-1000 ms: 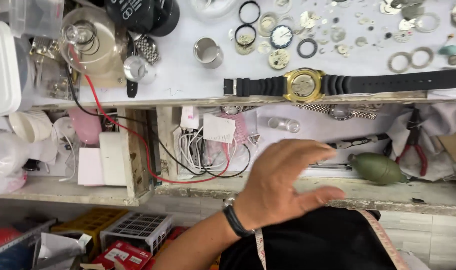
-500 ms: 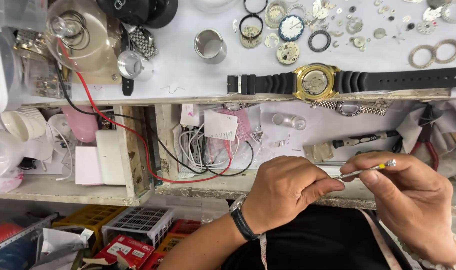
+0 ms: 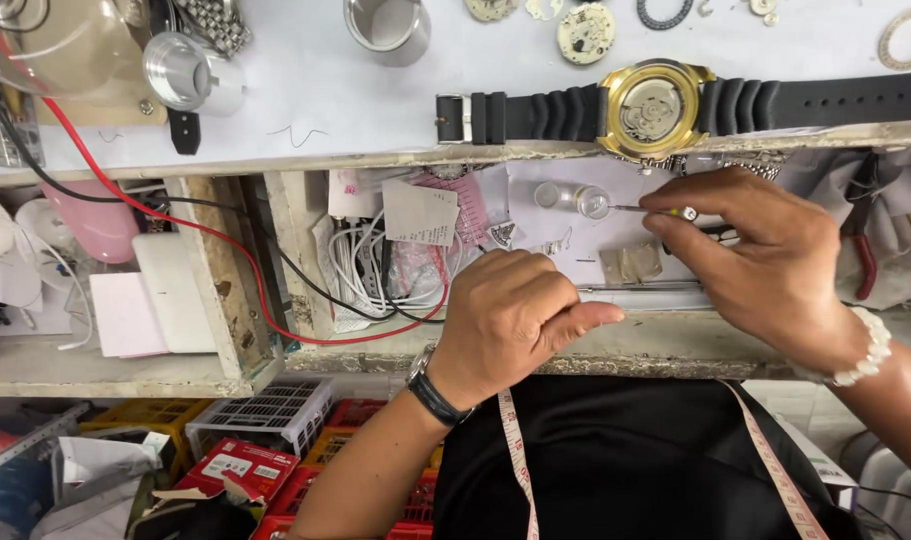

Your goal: Assembling a wristwatch by placing the movement into the case and securing it with a precision screwdriver.

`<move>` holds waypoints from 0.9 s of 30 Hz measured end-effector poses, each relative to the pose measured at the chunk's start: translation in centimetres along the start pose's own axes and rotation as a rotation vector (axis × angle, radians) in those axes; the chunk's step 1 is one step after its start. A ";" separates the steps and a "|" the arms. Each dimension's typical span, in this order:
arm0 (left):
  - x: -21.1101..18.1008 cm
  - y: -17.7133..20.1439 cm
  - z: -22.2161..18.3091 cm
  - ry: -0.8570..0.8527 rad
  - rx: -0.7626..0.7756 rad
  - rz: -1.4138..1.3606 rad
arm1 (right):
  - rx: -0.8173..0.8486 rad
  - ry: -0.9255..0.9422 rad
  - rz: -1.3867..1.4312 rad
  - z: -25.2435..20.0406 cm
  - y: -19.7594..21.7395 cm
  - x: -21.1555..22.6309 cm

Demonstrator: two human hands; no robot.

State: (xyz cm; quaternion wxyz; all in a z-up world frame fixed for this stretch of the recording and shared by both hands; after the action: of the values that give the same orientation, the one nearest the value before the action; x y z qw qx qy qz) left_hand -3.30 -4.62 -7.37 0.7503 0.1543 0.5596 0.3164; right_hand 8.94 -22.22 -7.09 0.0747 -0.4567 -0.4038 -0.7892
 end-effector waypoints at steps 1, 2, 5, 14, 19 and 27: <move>0.2 -0.1 -0.2 0.004 -0.008 -0.002 | 0.008 0.003 -0.003 0.0 -0.4 -0.5; 0.5 -0.3 -0.3 0.019 0.002 0.014 | 0.031 -0.041 -0.036 -0.1 -0.8 -1.1; 0.8 -0.4 -0.7 0.056 0.019 0.028 | 0.078 -0.061 -0.100 -0.2 -1.9 -2.1; 1.1 -0.7 -0.7 0.076 0.034 0.028 | 0.084 -0.020 -0.141 -0.6 -3.0 -3.1; 1.2 -0.7 -0.7 0.083 0.035 0.026 | 0.046 -0.178 -0.149 -0.9 -2.2 -2.3; 1.3 -1.0 -0.6 0.092 0.025 0.023 | -0.083 -0.548 0.077 -1.1 -1.9 -3.8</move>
State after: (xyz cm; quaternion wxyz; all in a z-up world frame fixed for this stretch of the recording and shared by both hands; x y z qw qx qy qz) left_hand -3.36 -4.61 -9.13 0.7181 0.1553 0.5957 0.3246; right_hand 9.43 -22.69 -11.42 -0.0262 -0.6708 -0.3588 -0.6485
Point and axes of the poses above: each hand's wrist, its own z-axis towards the middle knuckle, its own y-axis out of the back of the hand, x = y × z, the point moved 2 cm from there along z, towards the middle knuckle, and after that the axes turned 5 degrees about y, right-handed, at the moved point
